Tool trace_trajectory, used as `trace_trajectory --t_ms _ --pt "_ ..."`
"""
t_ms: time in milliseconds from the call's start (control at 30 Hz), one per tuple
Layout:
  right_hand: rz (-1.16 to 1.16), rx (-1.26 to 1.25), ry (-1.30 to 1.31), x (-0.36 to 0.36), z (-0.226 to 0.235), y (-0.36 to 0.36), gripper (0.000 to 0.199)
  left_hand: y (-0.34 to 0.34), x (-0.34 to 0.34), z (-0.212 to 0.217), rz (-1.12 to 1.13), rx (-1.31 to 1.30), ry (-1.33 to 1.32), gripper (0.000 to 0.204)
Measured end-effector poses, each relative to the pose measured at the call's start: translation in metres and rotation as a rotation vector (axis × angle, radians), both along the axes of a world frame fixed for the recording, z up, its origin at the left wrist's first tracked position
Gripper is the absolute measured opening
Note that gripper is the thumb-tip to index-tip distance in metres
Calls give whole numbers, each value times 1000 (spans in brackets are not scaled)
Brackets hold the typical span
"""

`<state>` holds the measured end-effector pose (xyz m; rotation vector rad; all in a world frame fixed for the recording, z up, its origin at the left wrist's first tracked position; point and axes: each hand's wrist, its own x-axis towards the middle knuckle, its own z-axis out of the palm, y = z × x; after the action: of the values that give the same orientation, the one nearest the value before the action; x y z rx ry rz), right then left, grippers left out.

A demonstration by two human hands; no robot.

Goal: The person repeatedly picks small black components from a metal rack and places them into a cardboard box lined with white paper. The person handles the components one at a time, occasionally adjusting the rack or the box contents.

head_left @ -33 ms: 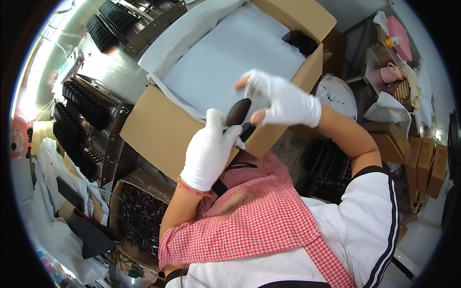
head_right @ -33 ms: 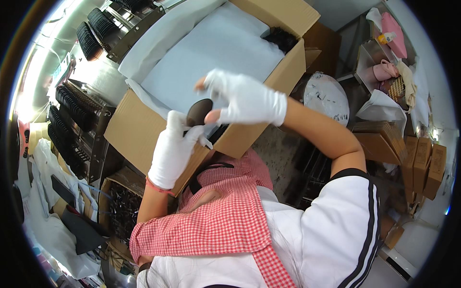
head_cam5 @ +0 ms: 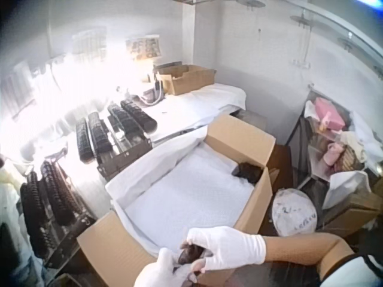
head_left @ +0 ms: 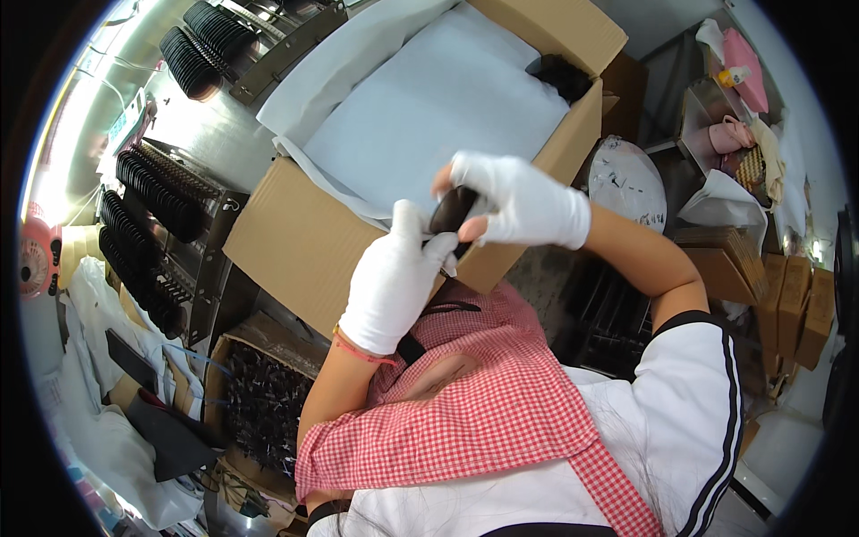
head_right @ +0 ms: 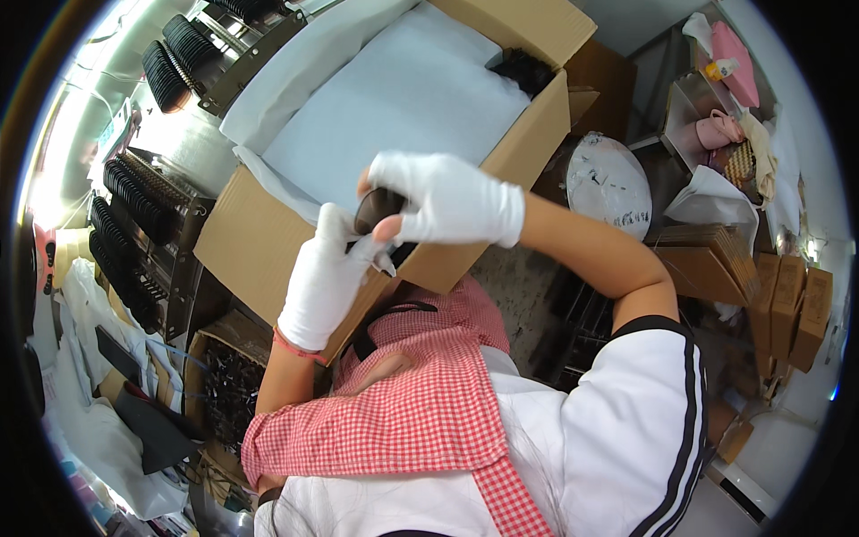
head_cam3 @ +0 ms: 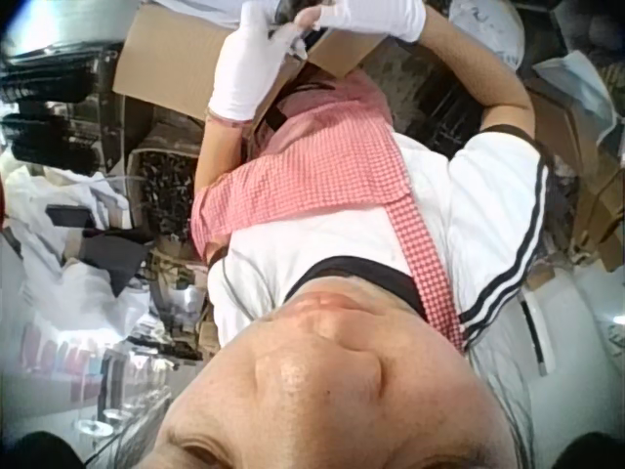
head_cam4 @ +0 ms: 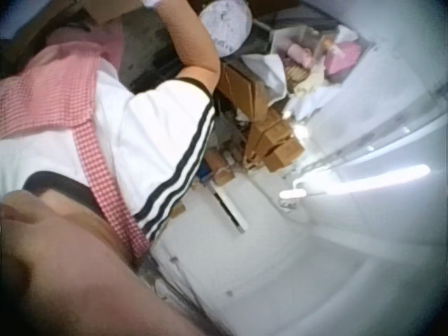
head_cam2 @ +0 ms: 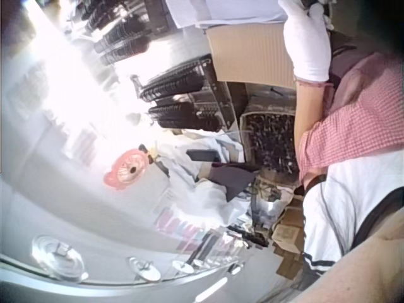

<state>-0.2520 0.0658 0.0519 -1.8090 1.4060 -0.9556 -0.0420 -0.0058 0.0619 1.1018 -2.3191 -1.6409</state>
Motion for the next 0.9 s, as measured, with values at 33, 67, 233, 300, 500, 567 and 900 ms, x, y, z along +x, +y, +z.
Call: trace_trajectory --t_ms 33,67,233,300,500,567,900 --pt "-49 119 -71 14 1 3 32 1 -1 2 -4 54 41 24" --pt "-65 156 -171 22 2 4 27 3 -2 3 -12 87 121 25" --pt "-231 417 -849 55 -4 10 23 11 11 6 87 490 311 20" --pt "-208 629 -910 64 -4 16 28 13 18 4 131 629 340 18" --pt "200 853 -1254 56 -7 12 22 18 69 -18 42 776 878 17" --pt "-96 485 -669 27 -13 0 19 25 110 -24 438 796 1069 22" --pt "135 132 33 1 -67 -15 6 42 360 -24 597 628 2034 67"
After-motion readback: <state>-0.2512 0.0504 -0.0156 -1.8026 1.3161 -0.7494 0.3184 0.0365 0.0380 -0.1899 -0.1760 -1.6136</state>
